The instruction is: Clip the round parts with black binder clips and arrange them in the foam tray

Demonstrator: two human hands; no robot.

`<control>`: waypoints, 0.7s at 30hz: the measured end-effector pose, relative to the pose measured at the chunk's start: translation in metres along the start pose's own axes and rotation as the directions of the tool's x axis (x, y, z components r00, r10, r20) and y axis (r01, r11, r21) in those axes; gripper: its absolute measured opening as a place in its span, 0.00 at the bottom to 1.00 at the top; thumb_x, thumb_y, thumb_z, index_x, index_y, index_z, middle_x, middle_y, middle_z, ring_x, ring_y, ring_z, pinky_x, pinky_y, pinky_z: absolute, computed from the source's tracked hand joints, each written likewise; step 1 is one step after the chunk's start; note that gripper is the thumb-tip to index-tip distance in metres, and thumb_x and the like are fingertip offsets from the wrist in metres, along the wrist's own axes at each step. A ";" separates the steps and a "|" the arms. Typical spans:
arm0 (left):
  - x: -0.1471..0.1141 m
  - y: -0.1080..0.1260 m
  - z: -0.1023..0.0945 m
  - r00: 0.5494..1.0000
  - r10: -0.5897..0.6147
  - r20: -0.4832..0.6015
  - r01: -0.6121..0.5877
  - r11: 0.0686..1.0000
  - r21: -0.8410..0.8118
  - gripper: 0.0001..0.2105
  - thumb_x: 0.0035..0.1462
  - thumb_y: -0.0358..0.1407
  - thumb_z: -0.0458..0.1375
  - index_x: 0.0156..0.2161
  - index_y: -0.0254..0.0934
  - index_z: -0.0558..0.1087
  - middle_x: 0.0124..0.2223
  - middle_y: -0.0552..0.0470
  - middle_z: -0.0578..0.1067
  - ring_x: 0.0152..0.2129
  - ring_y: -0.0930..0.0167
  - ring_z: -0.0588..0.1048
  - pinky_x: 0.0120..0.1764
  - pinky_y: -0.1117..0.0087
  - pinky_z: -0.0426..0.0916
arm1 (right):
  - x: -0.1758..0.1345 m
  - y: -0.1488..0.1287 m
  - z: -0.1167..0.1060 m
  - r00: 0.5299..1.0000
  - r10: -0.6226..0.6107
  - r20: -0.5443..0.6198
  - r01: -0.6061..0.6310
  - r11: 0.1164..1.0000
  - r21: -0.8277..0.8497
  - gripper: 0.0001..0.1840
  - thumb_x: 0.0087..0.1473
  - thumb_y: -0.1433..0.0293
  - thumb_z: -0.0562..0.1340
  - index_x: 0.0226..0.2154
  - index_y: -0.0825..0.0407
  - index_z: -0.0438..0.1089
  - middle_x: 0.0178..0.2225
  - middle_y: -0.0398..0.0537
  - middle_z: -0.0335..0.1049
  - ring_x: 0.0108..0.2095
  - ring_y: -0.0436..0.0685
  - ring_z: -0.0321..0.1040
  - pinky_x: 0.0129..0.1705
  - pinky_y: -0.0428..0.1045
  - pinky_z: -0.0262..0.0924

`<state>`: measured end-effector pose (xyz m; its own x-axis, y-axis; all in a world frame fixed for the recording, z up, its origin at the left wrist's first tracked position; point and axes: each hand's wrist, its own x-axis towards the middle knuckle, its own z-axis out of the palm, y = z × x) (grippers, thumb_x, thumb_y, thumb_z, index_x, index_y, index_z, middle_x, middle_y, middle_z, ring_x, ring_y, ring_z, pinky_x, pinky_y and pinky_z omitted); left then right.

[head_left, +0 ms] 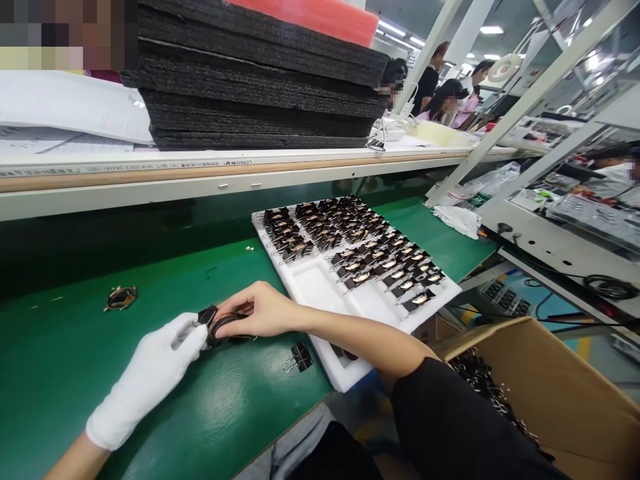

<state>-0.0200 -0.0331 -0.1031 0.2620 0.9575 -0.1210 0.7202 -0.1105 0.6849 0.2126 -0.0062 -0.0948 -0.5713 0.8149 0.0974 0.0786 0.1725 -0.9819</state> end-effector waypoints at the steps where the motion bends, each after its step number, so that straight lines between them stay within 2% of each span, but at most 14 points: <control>1: 0.000 0.000 -0.001 1.000 0.013 0.009 -0.013 0.999 0.044 0.22 0.64 0.56 0.49 0.31 0.40 0.68 0.27 0.56 0.74 0.25 0.69 0.71 0.30 0.70 0.65 | 0.000 0.000 -0.001 1.000 0.003 0.002 -0.003 1.000 0.008 0.17 0.49 0.60 0.74 0.41 0.51 0.83 0.46 0.49 0.82 0.50 0.62 0.78 0.55 0.52 0.69; 6: 0.000 0.002 0.001 0.998 0.055 0.015 -0.056 0.987 0.151 0.19 0.61 0.55 0.53 0.33 0.41 0.69 0.27 0.56 0.75 0.24 0.69 0.71 0.30 0.70 0.64 | 0.001 0.000 -0.003 0.999 0.043 -0.021 -0.043 0.999 0.021 0.19 0.48 0.59 0.75 0.40 0.52 0.83 0.46 0.51 0.82 0.51 0.63 0.77 0.56 0.53 0.68; 10: -0.002 0.006 0.001 0.999 0.019 -0.031 -0.017 0.997 0.071 0.18 0.61 0.54 0.53 0.36 0.41 0.72 0.29 0.55 0.78 0.26 0.68 0.74 0.32 0.70 0.66 | 0.001 -0.001 -0.003 0.998 0.058 -0.020 -0.056 0.997 0.055 0.19 0.48 0.59 0.75 0.40 0.53 0.82 0.46 0.52 0.81 0.49 0.62 0.77 0.55 0.53 0.69; 12: -0.004 0.008 0.000 0.999 0.010 -0.034 -0.010 1.000 0.002 0.19 0.62 0.55 0.52 0.36 0.41 0.73 0.30 0.55 0.78 0.27 0.67 0.75 0.33 0.70 0.67 | -0.001 -0.005 -0.003 0.993 0.108 -0.049 -0.103 0.989 0.102 0.20 0.47 0.59 0.75 0.40 0.54 0.81 0.45 0.52 0.81 0.45 0.60 0.78 0.50 0.53 0.70; 15: -0.005 0.010 -0.003 0.998 -0.026 -0.063 0.021 0.997 -0.079 0.20 0.63 0.54 0.52 0.32 0.40 0.71 0.26 0.56 0.75 0.24 0.69 0.73 0.30 0.70 0.65 | -0.003 -0.015 -0.009 0.973 0.199 -0.119 -0.181 0.972 0.149 0.17 0.51 0.59 0.72 0.39 0.54 0.79 0.40 0.50 0.80 0.38 0.55 0.76 0.41 0.49 0.70; 18: -0.005 0.009 -0.008 0.994 -0.056 -0.093 0.048 0.995 -0.091 0.21 0.62 0.54 0.53 0.27 0.39 0.67 0.22 0.57 0.69 0.21 0.72 0.68 0.28 0.71 0.61 | -0.002 -0.022 -0.023 0.969 0.223 -0.103 -0.219 0.974 0.052 0.13 0.53 0.62 0.70 0.39 0.54 0.78 0.39 0.50 0.80 0.37 0.54 0.74 0.41 0.49 0.68; 21: -0.005 0.010 -0.012 1.000 -0.017 0.013 0.018 0.998 -0.068 0.22 0.63 0.54 0.53 0.26 0.39 0.66 0.22 0.58 0.67 0.21 0.73 0.65 0.27 0.71 0.58 | -0.002 -0.024 -0.037 0.979 0.203 -0.001 -0.202 0.971 -0.127 0.16 0.52 0.64 0.71 0.44 0.53 0.79 0.45 0.53 0.80 0.43 0.57 0.76 0.47 0.53 0.69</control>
<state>-0.0223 -0.0361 -0.0872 0.2580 0.9557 -0.1417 0.6796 -0.0753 0.7297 0.2420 0.0088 -0.0655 -0.5429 0.8333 -0.1041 0.2957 0.0736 -0.9524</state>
